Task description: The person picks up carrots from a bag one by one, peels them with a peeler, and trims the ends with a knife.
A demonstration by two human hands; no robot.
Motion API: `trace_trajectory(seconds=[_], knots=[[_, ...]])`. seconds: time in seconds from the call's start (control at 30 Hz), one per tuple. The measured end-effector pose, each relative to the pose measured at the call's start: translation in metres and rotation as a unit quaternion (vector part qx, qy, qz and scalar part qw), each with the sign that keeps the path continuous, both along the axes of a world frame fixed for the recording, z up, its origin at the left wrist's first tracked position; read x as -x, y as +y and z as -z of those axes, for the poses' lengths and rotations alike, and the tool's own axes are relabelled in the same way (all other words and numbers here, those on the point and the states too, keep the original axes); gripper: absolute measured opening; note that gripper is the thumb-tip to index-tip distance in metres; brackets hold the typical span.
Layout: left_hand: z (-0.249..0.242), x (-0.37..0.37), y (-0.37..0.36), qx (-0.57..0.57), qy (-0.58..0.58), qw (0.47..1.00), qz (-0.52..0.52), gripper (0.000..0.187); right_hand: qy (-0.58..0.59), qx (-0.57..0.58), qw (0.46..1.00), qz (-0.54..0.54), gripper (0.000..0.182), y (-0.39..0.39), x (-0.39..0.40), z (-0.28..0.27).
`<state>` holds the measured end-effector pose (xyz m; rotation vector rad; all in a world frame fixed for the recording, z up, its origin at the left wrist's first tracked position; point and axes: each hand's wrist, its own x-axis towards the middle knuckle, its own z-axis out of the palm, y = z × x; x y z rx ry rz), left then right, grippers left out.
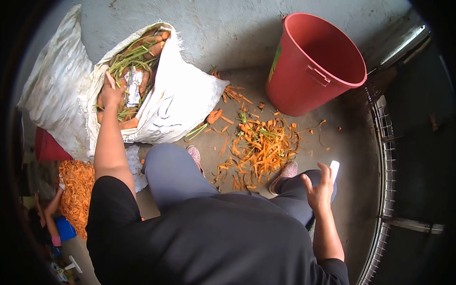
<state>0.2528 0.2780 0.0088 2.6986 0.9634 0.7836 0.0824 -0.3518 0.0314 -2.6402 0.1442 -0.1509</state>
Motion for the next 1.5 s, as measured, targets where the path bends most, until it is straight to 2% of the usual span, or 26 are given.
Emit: trace_trajectory(seconds=[0.1,0.17,0.27,0.3,0.4,0.43,0.53,0.57,0.6,0.7,0.77,0.8,0.87,0.93,0.97,1.0,1.03,1.1,1.17,1.2,1.23,1.33,1.4,1.43,1.47,1.5], knots=[[-0.007,0.001,-0.012,0.218,0.067,0.973,-0.013,0.06,-0.014,0.008,0.998,-0.066,0.043,0.01,-0.016,-0.001],[0.007,-0.006,0.009,0.238,0.151,0.958,-0.046,0.054,0.015,-0.042,0.997,-0.069,0.041,0.017,-0.017,0.003],[0.019,-0.005,0.039,0.454,0.086,0.887,-0.004,0.042,0.06,-0.082,0.991,-0.089,0.035,0.027,-0.015,0.006],[0.002,0.003,0.02,0.481,0.048,0.875,-0.014,0.035,0.075,-0.091,0.988,-0.101,0.034,0.029,-0.016,0.008],[-0.01,0.013,0.006,0.546,-0.016,0.837,0.038,0.032,0.09,-0.112,0.979,-0.143,0.031,0.041,-0.023,0.009],[-0.022,0.021,-0.014,0.558,-0.064,0.819,0.121,0.042,0.097,-0.126,0.975,-0.158,0.031,0.044,-0.028,0.01],[-0.056,0.038,-0.079,0.359,-0.02,0.908,0.215,0.052,0.101,-0.147,0.963,-0.203,0.029,0.058,-0.043,0.006],[-0.061,0.04,-0.099,0.232,-0.014,0.938,0.256,0.051,0.087,-0.15,0.959,-0.223,0.029,0.067,-0.049,-0.002],[-0.062,0.04,-0.12,0.152,-0.03,0.946,0.284,0.039,0.072,-0.153,0.955,-0.243,0.028,0.077,-0.056,-0.008],[-0.061,0.037,-0.194,-0.01,-0.076,0.918,0.388,0.013,-0.105,-0.214,0.941,-0.24,0.025,0.104,-0.072,-0.022],[-0.055,0.04,-0.239,-0.125,-0.027,0.889,0.44,0.014,-0.122,-0.299,0.929,-0.184,0.021,0.112,-0.092,-0.021],[-0.054,0.045,-0.258,-0.137,-0.047,0.854,0.499,0.029,-0.106,-0.342,0.918,-0.172,0.024,0.113,-0.105,-0.014],[-0.037,0.046,-0.288,-0.151,-0.088,0.806,0.565,0.029,0.051,-0.376,0.901,-0.21,0.031,0.111,-0.124,-0.011],[-0.025,0.048,-0.313,-0.139,-0.094,0.773,0.612,0.027,0.262,-0.531,0.779,-0.209,0.037,0.113,-0.132,0.013],[-0.019,0.048,-0.321,-0.12,-0.097,0.767,0.623,0.03,0.344,-0.559,0.729,-0.194,0.041,0.11,-0.125,0.009],[-0.013,0.048,-0.328,-0.1,-0.099,0.762,0.632,0.033,0.315,-0.598,0.693,-0.251,0.044,0.107,-0.123,0.029],[-0.006,0.049,-0.334,-0.08,-0.101,0.759,0.639,0.036,0.305,-0.636,0.671,-0.229,0.046,0.106,-0.12,0.038],[0.007,0.052,-0.346,0.047,-0.151,0.814,0.559,0.048,0.303,-0.681,0.634,-0.208,0.048,0.106,-0.113,0.047],[0.034,0.053,-0.352,0.14,-0.194,0.832,0.5,0.065,0.272,-0.665,0.674,-0.17,0.045,0.113,-0.107,0.047],[0.03,0.06,-0.358,0.276,-0.184,0.82,0.466,0.06,0.264,-0.655,0.69,-0.158,0.045,0.117,-0.104,0.047],[0.027,0.068,-0.363,0.407,-0.189,0.792,0.413,0.056,0.248,-0.642,0.71,-0.152,0.045,0.121,-0.102,0.052],[0.021,0.061,-0.36,0.633,-0.109,0.681,0.351,0.049,0.168,-0.592,0.77,-0.168,0.05,0.132,-0.101,0.068],[0.036,0.051,-0.35,0.739,-0.04,0.586,0.33,0.047,0.125,-0.558,0.798,-0.188,0.052,0.138,-0.103,0.074],[0.047,0.046,-0.343,0.772,-0.002,0.546,0.325,0.047,0.12,-0.554,0.801,-0.195,0.062,0.14,-0.102,0.071],[0.058,0.044,-0.339,0.803,0.036,0.503,0.318,0.047,0.061,-0.459,0.871,-0.165,0.064,0.14,-0.102,0.07],[0.034,0.046,-0.341,0.795,0.022,0.511,0.327,0.041,0.002,-0.353,0.926,-0.133,0.067,0.14,-0.102,0.069]])
